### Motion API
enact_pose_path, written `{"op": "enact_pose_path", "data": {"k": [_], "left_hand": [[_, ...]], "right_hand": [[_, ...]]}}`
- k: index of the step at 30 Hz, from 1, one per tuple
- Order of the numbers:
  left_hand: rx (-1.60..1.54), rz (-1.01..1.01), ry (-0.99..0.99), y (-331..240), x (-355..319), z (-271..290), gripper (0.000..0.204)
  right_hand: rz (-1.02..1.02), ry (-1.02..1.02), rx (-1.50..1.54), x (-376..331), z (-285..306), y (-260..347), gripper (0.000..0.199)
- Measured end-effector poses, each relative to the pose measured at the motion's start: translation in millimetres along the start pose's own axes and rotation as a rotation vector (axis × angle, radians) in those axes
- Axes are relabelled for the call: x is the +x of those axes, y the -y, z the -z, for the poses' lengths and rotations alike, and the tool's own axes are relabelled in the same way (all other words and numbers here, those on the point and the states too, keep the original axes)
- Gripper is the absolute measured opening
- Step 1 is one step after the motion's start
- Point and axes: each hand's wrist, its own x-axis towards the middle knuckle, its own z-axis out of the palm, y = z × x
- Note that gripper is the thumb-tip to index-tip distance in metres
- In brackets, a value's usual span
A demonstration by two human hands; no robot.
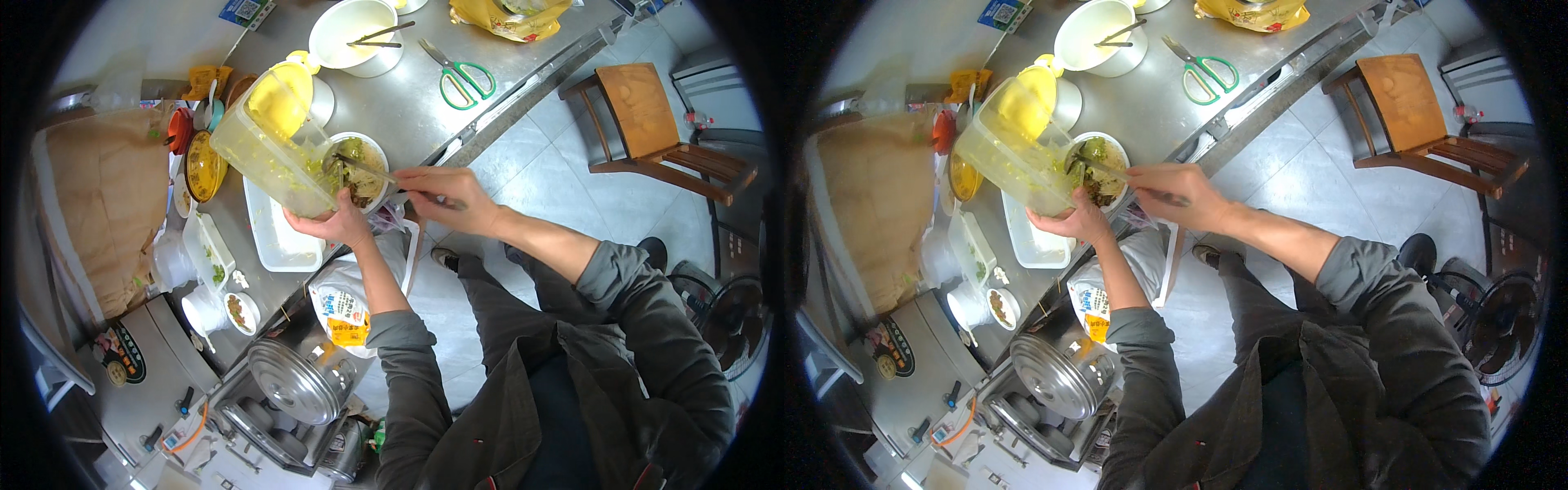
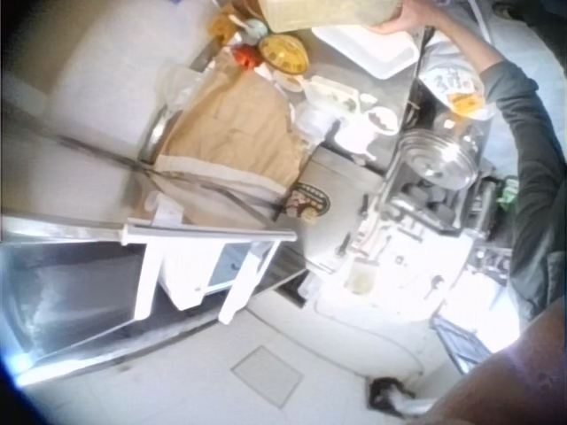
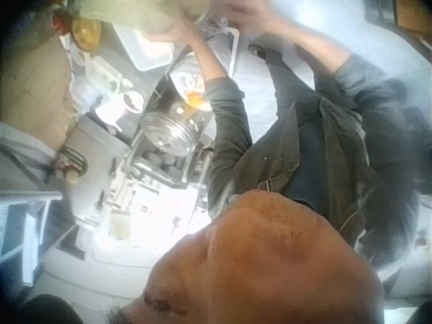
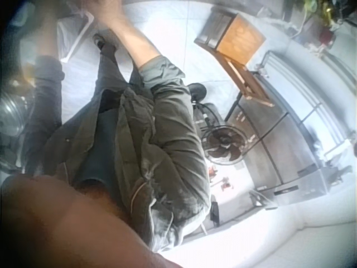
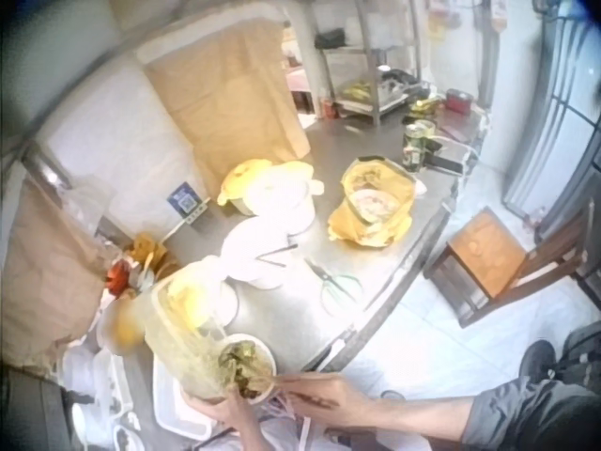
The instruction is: The person assembles a meal in a bowl by adding rice, vegetables, and sauce using chopsticks and a ladle. They then place the bowl into a microwave, heat it, and remove it.
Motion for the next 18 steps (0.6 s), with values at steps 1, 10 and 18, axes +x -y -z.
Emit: {"op": "enact_pose_path", "data": {"k": [1, 10, 18], "left_hand": [[0.005, -0.003, -0.004, 0, 0, 2, 0.118], [0.026, -0.015, -0.032, 8, 3, 10, 0.105], [-0.113, 0.018, -0.056, -1, 10, 6, 0.107]], "right_hand": [[-0.027, 0.026, -0.018, 0, 9, 5, 0.027], [-0.025, 0.062, 0.113, 8, 21, 4, 0.027], [-0.05, 0.097, 0.112, -4, 44, -13, 0.028]]}}
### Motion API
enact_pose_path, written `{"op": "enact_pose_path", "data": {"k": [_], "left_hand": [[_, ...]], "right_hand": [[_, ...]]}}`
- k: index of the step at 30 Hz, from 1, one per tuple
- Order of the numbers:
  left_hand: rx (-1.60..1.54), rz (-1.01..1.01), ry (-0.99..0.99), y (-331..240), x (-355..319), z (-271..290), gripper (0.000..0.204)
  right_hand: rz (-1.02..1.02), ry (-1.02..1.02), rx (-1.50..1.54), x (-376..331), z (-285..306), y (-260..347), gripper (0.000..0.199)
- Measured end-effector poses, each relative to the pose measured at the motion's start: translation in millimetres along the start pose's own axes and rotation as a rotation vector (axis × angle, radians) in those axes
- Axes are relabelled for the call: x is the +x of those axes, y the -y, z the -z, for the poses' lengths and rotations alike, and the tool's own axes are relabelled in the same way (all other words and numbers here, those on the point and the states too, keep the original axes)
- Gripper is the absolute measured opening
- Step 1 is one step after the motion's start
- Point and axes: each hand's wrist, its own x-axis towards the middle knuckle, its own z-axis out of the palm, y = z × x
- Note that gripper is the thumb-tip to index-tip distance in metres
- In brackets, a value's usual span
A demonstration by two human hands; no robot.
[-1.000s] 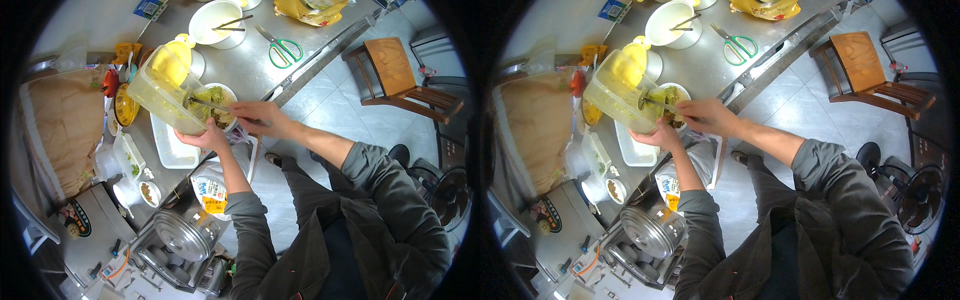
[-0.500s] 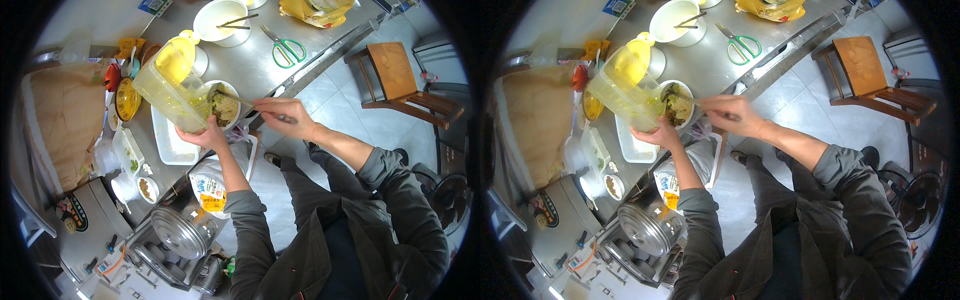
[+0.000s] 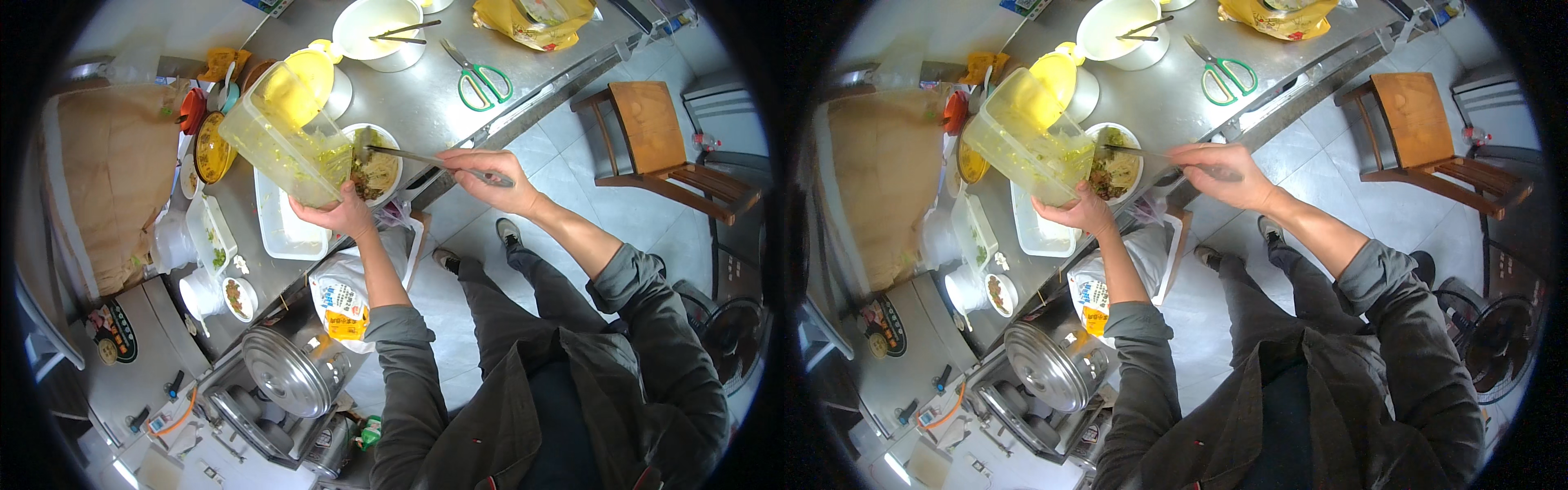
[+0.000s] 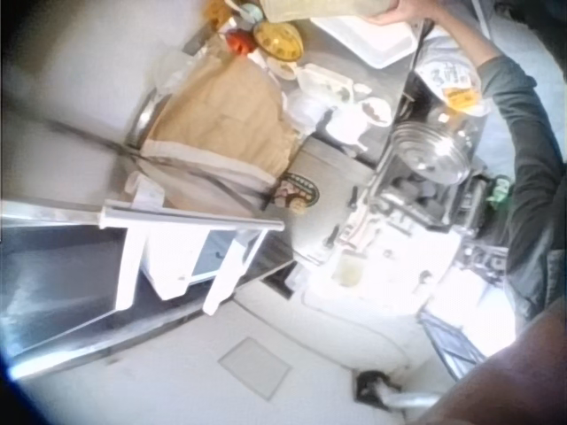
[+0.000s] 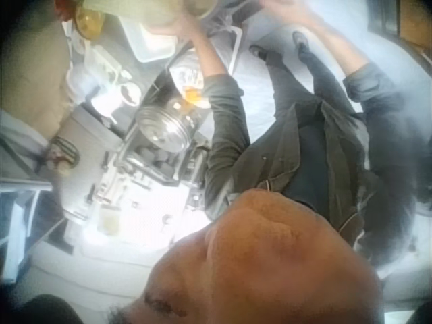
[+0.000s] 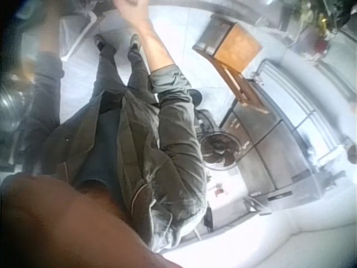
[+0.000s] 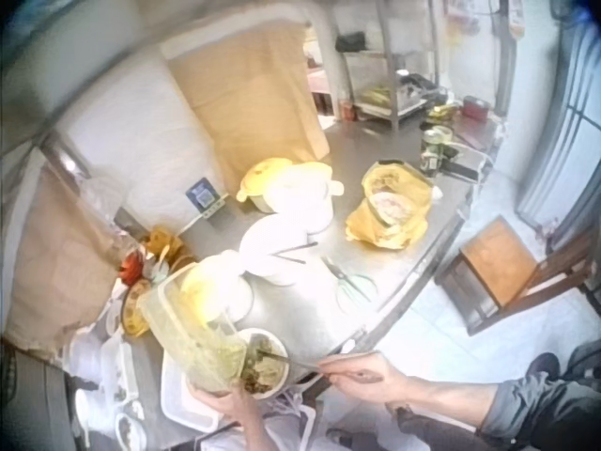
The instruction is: The person assembles a meal in a bowl by adding rice, vegetables, and sauce using chopsticks and a ladle. They then place the bowl into a microwave, heat it, and remove it.
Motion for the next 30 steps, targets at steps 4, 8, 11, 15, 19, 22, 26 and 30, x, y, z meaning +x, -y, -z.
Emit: {"op": "enact_pose_path", "data": {"k": [4, 8, 11, 15, 19, 22, 26, 30], "left_hand": [[-0.005, 0.015, -0.007, -2, 4, 6, 0.098], [0.073, -0.085, -0.042, -9, 6, 12, 0.097], [-0.031, 0.148, -0.179, -17, 10, 15, 0.078], [-0.044, 0.251, -0.241, -23, 13, 18, 0.068], [-0.059, 0.167, -0.152, -11, 7, 24, 0.075], [-0.075, 0.077, -0.048, -12, 4, 22, 0.081], [0.073, 0.027, -0.077, -22, 12, 21, 0.084], [-0.036, 0.166, -0.253, -12, 27, 35, 0.069]], "right_hand": [[0.038, -0.03, -0.066, 4, 0, 1, 0.028], [-0.017, -0.061, -0.07, 12, -13, 12, 0.027], [0.048, -0.069, -0.166, 16, -21, 14, 0.027], [0.17, -0.065, -0.272, 23, -26, 25, 0.026], [0.153, 0.021, -0.218, 28, -38, 39, 0.028], [0.165, 0.121, -0.266, 33, -45, 40, 0.029], [0.172, 0.092, -0.326, 22, -36, 41, 0.027], [0.146, -0.052, -0.234, 14, -27, 22, 0.029]]}}
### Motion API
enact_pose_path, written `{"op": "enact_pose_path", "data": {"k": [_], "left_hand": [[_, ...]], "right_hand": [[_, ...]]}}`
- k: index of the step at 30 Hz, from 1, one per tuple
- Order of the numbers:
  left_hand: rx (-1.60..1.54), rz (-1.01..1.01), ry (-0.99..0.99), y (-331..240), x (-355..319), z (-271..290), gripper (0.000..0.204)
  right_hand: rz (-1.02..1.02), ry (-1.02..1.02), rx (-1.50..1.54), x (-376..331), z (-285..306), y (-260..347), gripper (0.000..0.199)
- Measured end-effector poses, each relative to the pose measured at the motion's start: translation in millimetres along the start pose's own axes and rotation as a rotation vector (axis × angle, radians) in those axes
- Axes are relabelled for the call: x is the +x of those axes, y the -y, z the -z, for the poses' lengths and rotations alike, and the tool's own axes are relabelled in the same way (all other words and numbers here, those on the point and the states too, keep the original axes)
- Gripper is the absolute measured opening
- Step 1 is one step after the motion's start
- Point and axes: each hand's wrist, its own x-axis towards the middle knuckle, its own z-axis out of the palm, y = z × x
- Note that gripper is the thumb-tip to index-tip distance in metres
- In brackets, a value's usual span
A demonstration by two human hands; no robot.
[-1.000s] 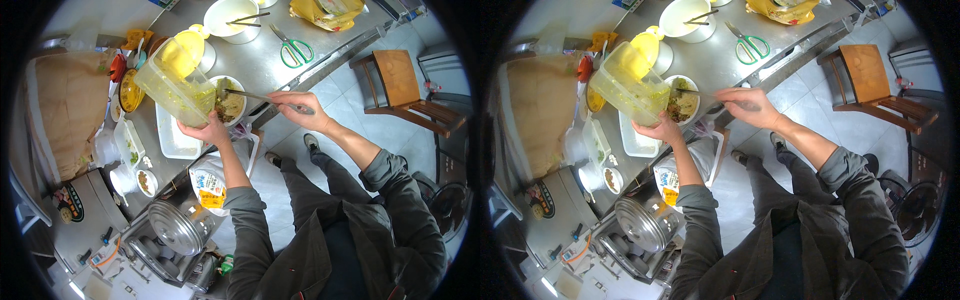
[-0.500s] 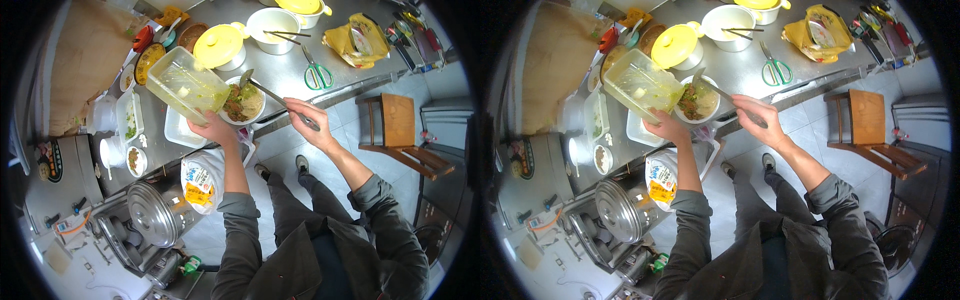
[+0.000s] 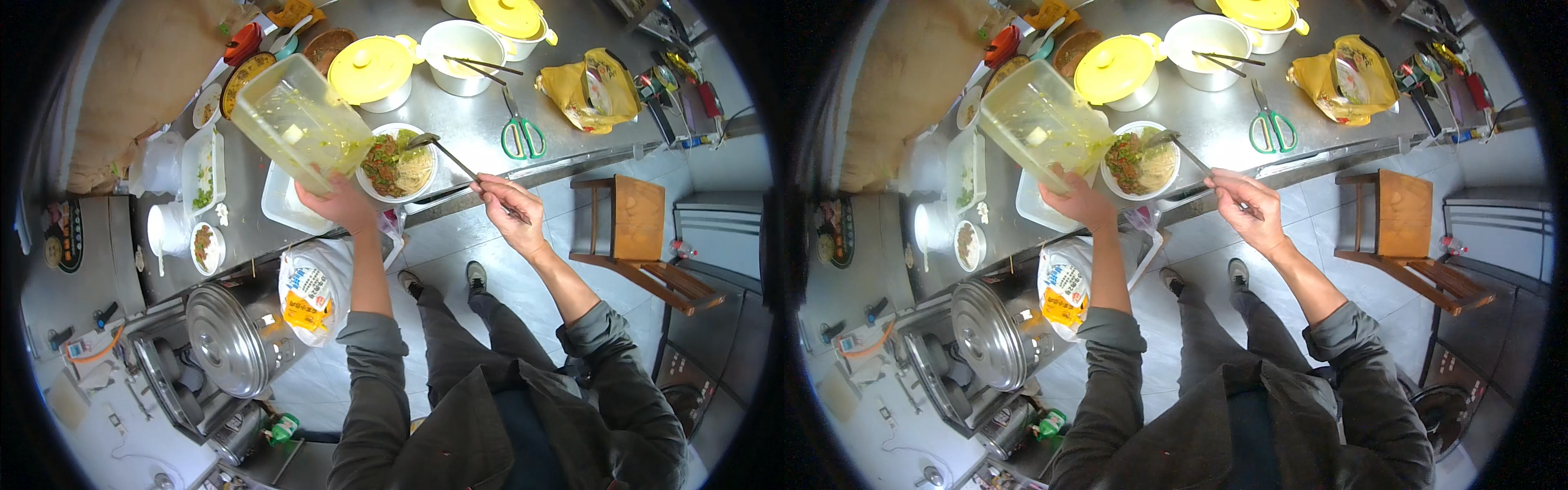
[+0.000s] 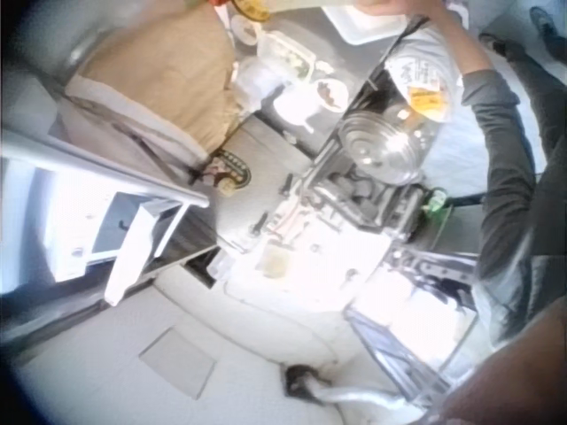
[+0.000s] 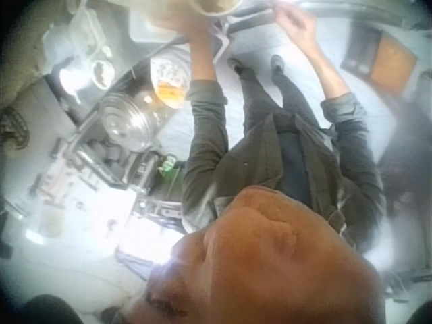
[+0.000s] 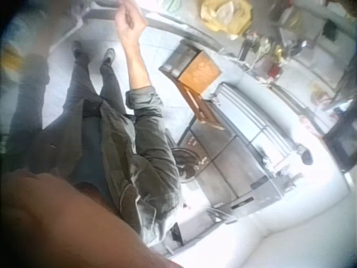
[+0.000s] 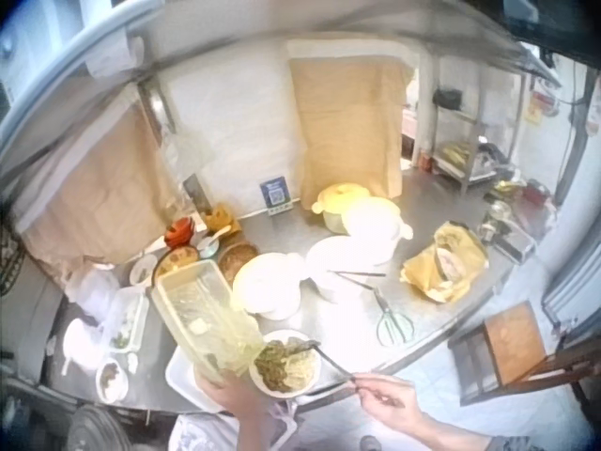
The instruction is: The person assembles a meal in a bowl by adding rice, vegetables, and sauce using chopsticks and a ladle. They then place the bowl into a microwave, heat it, and remove it.
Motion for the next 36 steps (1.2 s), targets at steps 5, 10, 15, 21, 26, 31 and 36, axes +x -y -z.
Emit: {"op": "enact_pose_path", "data": {"k": [5, 10, 15, 21, 26, 31, 36], "left_hand": [[-0.046, 0.291, -0.203, -30, 20, 34, 0.056], [-0.159, 0.309, -0.288, -65, 46, 110, 0.066], [-0.244, 0.455, -0.262, -61, 72, 194, 0.078], [-0.331, 0.664, -0.273, -21, 82, 265, 0.08], [-0.364, 0.808, -0.237, 3, 91, 274, 0.076], [-0.432, 0.856, -0.146, 25, 111, 294, 0.087], [-0.243, 0.923, -0.174, 61, 140, 323, 0.093]], "right_hand": [[0.078, 0.115, -0.106, 2, 17, 4, 0.027], [0.112, 0.238, -0.237, 15, 10, -1, 0.025], [0.107, 0.245, -0.203, 32, -5, -14, 0.028], [0.121, 0.293, -0.306, 22, 12, 14, 0.026], [0.148, 0.278, -0.392, 14, 14, 26, 0.025], [0.158, 0.31, -0.415, 19, 6, 34, 0.024], [0.018, 0.083, -0.035, 23, -52, 55, 0.02]]}}
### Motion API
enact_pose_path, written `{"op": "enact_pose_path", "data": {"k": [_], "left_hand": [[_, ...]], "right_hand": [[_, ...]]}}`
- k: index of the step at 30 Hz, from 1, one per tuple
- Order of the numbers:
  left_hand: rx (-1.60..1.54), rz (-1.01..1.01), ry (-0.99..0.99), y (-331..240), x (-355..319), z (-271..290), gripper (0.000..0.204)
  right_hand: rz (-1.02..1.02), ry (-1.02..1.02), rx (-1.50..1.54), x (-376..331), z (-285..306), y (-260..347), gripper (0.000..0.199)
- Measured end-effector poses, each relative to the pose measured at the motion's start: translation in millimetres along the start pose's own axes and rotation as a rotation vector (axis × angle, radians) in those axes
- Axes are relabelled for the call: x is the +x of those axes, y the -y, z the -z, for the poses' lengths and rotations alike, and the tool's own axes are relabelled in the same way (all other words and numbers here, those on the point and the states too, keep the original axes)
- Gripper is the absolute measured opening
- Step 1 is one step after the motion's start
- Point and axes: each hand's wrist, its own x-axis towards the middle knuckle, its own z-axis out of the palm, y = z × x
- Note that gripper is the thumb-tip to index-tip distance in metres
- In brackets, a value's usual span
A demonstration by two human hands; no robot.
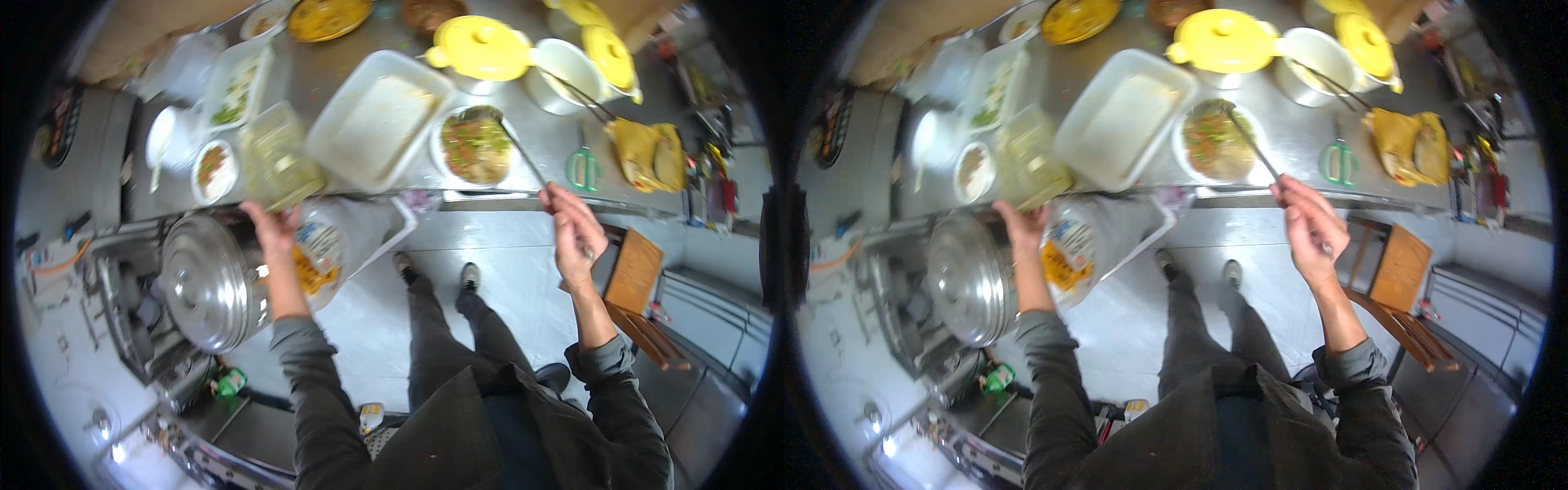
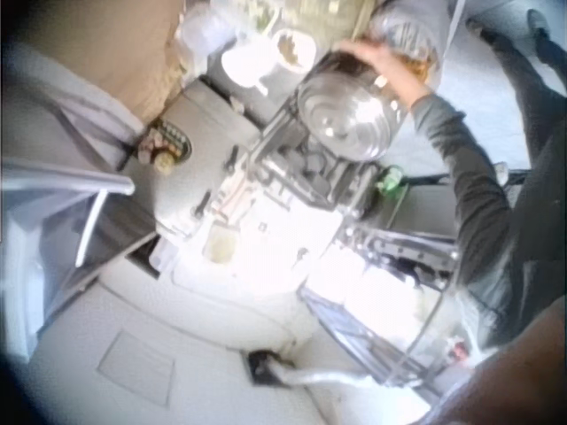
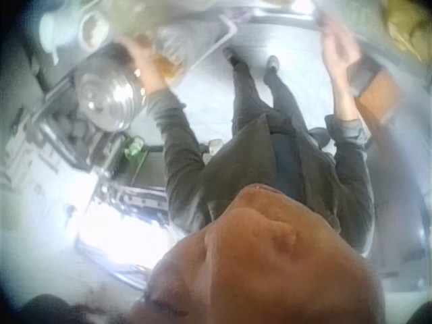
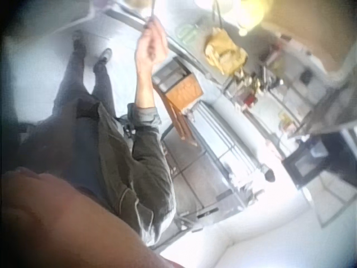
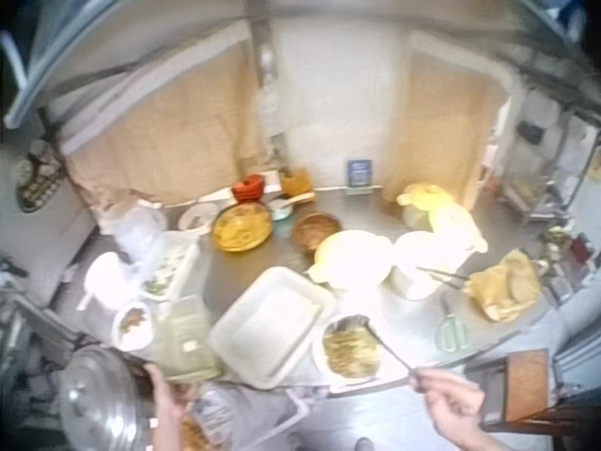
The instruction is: The person assembles a meal in a bowl by adding rice, vegetables, and sauce using chopsticks and a ladle. They then place the bowl into a microwave, heat it, and remove it.
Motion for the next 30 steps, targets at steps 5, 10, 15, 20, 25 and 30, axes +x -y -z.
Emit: {"op": "enact_pose_path", "data": {"k": [5, 10, 15, 20, 25, 30], "left_hand": [[-0.004, -0.043, -0.081, 1, 14, -15, 0.086], [-0.042, -0.108, -0.082, 10, 11, -17, 0.063], [-0.272, 0.076, 0.032, -10, 35, -7, 0.051], [-0.259, -0.136, -0.103, -41, 90, 30, 0.04], [-0.067, -0.162, 0.307, -5, 89, 99, 0.021], [0.717, 0.0, 0.271, 151, -31, 83, 0.023]], "right_hand": [[-0.628, -0.149, 0.604, 33, -168, 45, 0.045], [-0.901, -0.19, 1.252, 24, -344, 23, 0.042], [-1.044, -0.309, 1.337, 15, -411, 12, 0.043], [-0.842, -0.016, 1.05, -11, -427, 48, 0.033], [-0.472, 0.549, 0.351, -86, -387, 64, 0.027], [-0.647, 0.468, 0.028, -156, -232, 24, 0.023]]}}
